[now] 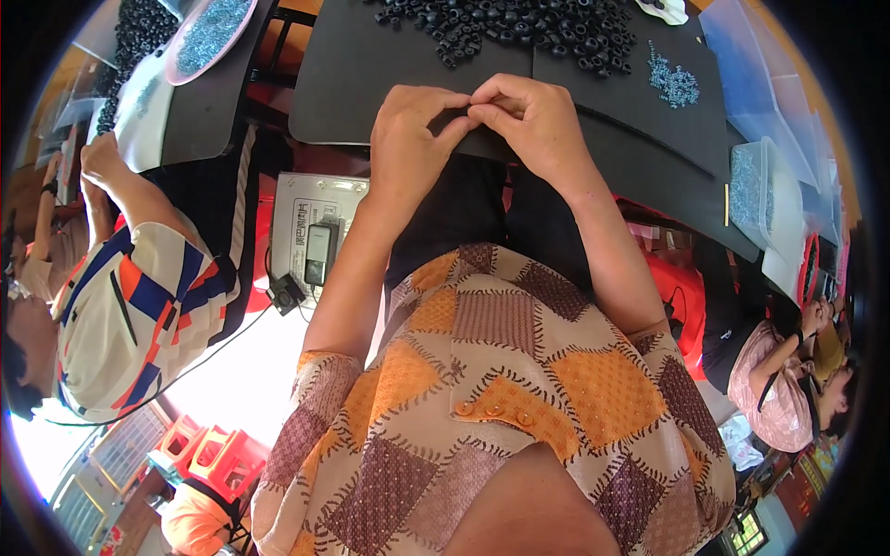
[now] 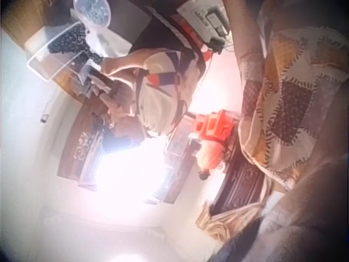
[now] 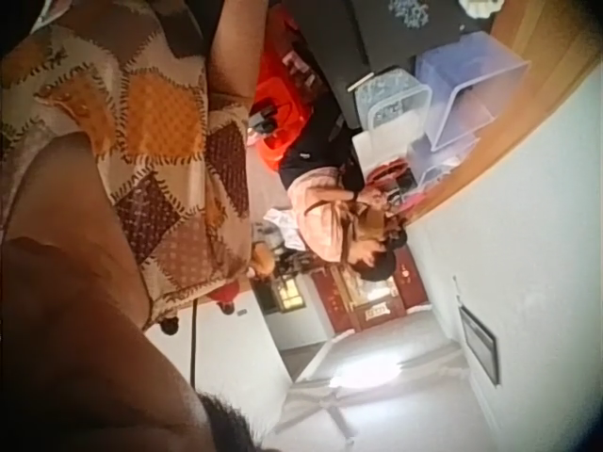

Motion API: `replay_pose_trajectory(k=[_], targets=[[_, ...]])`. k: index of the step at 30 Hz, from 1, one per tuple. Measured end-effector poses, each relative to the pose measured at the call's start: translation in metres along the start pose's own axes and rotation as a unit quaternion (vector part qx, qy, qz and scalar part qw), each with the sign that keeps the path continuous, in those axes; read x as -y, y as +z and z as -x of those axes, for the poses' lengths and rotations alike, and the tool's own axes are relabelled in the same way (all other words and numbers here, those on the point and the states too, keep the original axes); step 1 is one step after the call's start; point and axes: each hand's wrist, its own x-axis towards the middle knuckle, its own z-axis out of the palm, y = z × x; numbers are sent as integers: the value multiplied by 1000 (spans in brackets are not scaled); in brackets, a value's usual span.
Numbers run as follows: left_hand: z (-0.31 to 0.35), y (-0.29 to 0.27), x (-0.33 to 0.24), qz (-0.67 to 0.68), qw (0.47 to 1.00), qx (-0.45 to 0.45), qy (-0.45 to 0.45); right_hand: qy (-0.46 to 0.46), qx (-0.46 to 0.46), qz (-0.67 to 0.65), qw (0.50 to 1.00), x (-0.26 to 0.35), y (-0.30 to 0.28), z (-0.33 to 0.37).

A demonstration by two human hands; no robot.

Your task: The person sorts small rubber grommets from a pile and inserts small plastic pins into them by hand.

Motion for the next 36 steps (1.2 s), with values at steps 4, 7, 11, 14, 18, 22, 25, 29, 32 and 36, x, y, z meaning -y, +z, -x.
replay_pose_trajectory(k=[4,7,11,14,18,22,25,29,32,36], targets=[[0,0,1,5,1000,0,-15,-48,-20,-5,999,1,-5,-11],[1,0,0,1,1000,7,-15,-119,-107,0,987,15,0,-23],[-1,0,-4,-1,1000,1,-15,-234,-137,73,960,28,17,-43],[2,0,-2,15,1000,-10,6,-429,-160,66,886,42,17,-66],[4,3,4,-1,1000,-19,17,-398,-86,83,910,32,35,-73],[4,3,8,-23,999,6,-33,-392,-45,125,910,12,48,-74],[-1,3,5,-24,999,-30,-3,-406,-56,47,911,29,36,-75],[-5,1,2,-33,994,-77,69,-430,-114,56,894,39,28,-86],[5,4,7,-35,999,-26,-25,-420,-50,71,903,13,48,-67],[1,5,7,-8,999,-16,-32,-396,-49,49,916,20,38,-66]])
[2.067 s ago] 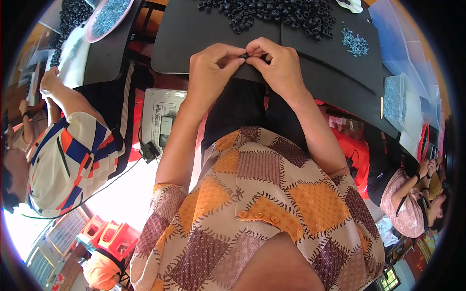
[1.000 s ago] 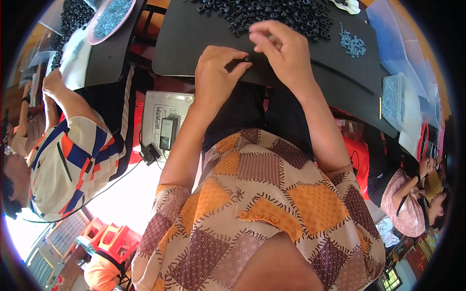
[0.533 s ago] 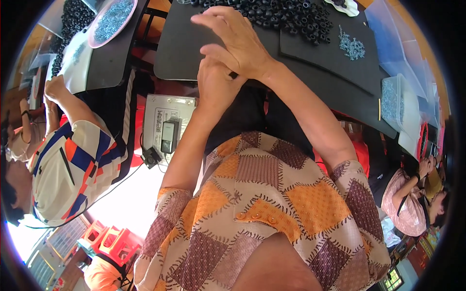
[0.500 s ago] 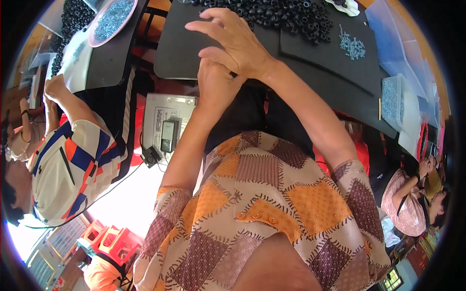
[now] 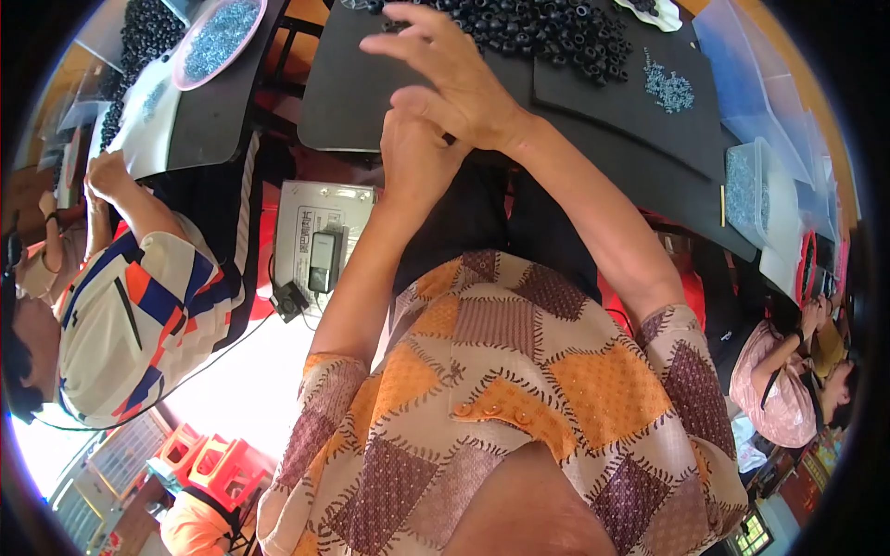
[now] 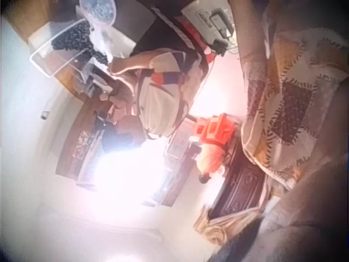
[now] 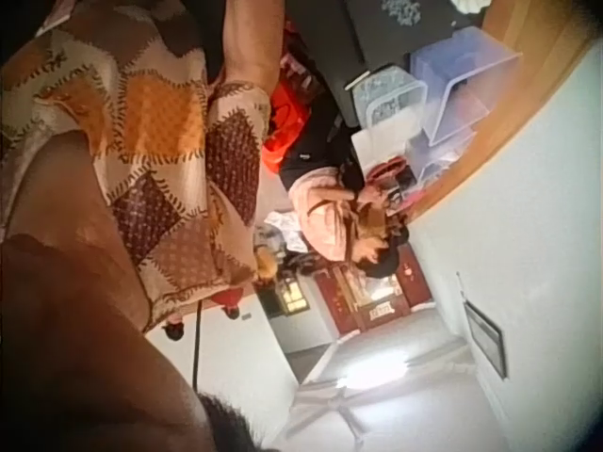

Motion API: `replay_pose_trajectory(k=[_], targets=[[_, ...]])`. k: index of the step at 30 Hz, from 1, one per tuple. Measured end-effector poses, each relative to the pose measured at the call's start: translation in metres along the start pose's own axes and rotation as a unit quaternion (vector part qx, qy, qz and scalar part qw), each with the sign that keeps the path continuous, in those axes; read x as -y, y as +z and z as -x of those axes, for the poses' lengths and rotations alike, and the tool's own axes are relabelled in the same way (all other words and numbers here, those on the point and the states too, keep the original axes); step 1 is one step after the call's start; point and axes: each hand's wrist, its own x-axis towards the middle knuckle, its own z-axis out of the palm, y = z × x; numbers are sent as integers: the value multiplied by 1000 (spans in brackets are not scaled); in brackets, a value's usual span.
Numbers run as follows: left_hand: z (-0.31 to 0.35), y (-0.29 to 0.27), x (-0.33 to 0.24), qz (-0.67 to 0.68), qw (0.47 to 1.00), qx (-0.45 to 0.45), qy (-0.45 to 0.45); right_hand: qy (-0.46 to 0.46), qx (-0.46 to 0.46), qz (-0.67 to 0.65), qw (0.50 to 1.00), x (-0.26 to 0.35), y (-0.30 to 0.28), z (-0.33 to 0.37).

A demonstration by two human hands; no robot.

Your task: The person sorts small rubber grommets from a pile and inserts small plastic pins into them by hand.

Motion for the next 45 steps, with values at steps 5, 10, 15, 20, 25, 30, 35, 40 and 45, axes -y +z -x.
replay_pose_trajectory(k=[5,10,15,20,25,30,35,40,45], targets=[[-1,-16,-5,252,961,41,-106,140,-97,-27,985,41,-77,-28],[-4,-29,-5,441,853,144,-238,160,110,-97,976,34,-78,29],[1,-17,-2,540,769,203,-275,205,60,-144,966,27,-68,56],[-10,-16,-12,467,821,229,-238,246,41,-136,959,31,-83,62],[-15,-16,-23,381,881,147,-237,264,52,-56,961,32,-109,76],[-12,-23,-11,343,913,110,-189,342,-48,85,935,30,-222,64],[-10,-16,-22,339,916,120,-175,344,-87,-24,935,42,-238,61],[-17,-5,-60,368,895,179,-179,324,-31,-54,944,53,-184,60],[-22,4,-67,432,865,192,-167,297,27,-86,951,55,-147,57]])
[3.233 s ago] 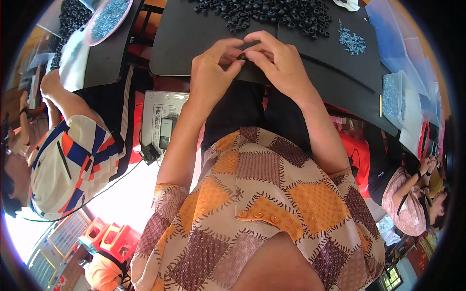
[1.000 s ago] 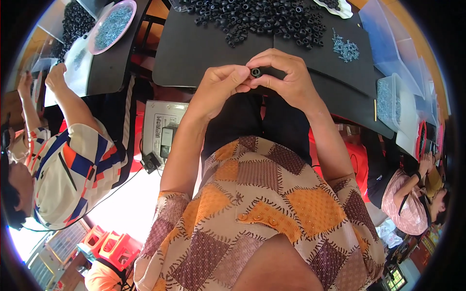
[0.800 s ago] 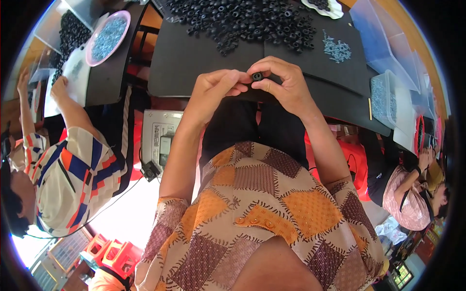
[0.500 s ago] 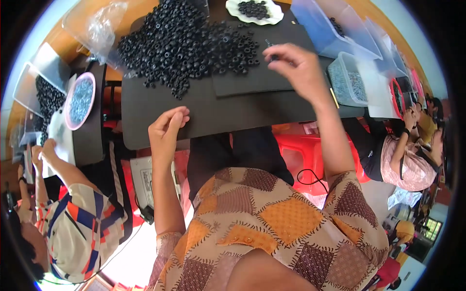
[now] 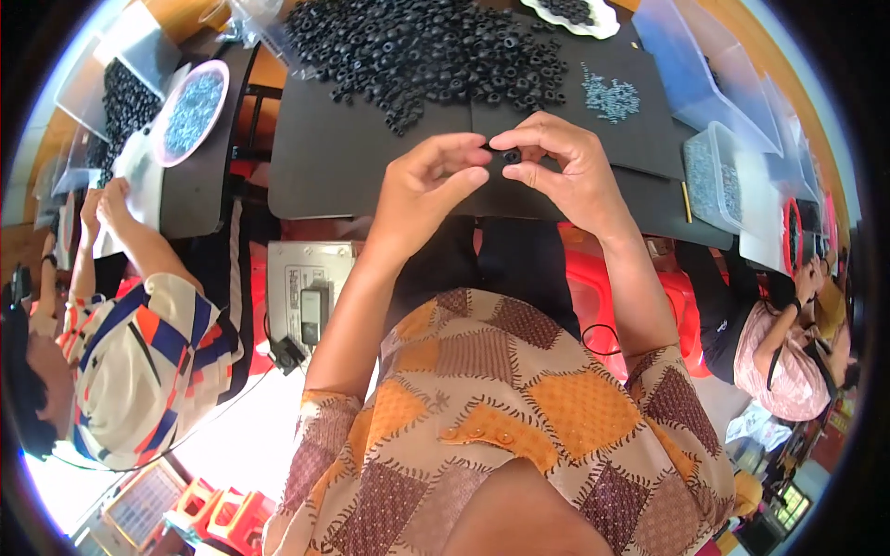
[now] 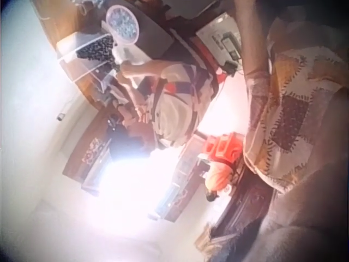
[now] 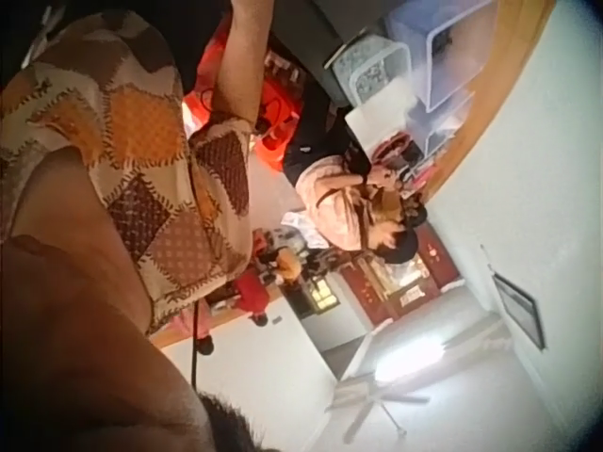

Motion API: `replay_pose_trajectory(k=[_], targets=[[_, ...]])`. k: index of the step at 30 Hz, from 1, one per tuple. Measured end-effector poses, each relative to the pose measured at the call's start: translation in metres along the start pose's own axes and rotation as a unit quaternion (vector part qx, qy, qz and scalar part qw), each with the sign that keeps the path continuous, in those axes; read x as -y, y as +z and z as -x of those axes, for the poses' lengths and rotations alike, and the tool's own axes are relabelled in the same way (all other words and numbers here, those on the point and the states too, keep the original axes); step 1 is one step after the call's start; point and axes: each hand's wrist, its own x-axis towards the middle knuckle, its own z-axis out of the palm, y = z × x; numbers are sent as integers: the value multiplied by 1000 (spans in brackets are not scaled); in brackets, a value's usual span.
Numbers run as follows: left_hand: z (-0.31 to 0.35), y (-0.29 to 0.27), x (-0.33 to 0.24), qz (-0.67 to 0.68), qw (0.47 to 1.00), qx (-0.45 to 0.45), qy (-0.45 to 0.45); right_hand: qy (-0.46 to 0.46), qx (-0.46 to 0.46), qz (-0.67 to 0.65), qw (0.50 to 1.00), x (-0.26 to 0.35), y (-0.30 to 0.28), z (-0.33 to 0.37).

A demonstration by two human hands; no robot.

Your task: The person sorts small rubber grommets from a pile and inserts small plastic pins into them by hand.

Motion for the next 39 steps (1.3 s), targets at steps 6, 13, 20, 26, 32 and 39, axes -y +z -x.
replay_pose_trajectory(k=[6,13,20,26,32,39], targets=[[-3,-1,13,42,999,-3,-8,-1,-1,53,999,3,26,1],[1,-4,23,50,998,-26,-29,126,-55,-122,983,-10,37,17],[4,6,26,110,992,-66,19,170,-73,-172,967,-8,43,24],[6,8,31,-5,998,-42,46,144,-69,-34,987,-7,54,26],[12,0,37,-16,998,-40,35,140,-84,-43,986,-11,56,30],[14,2,42,40,996,-57,52,173,-79,-152,970,-16,62,34]])
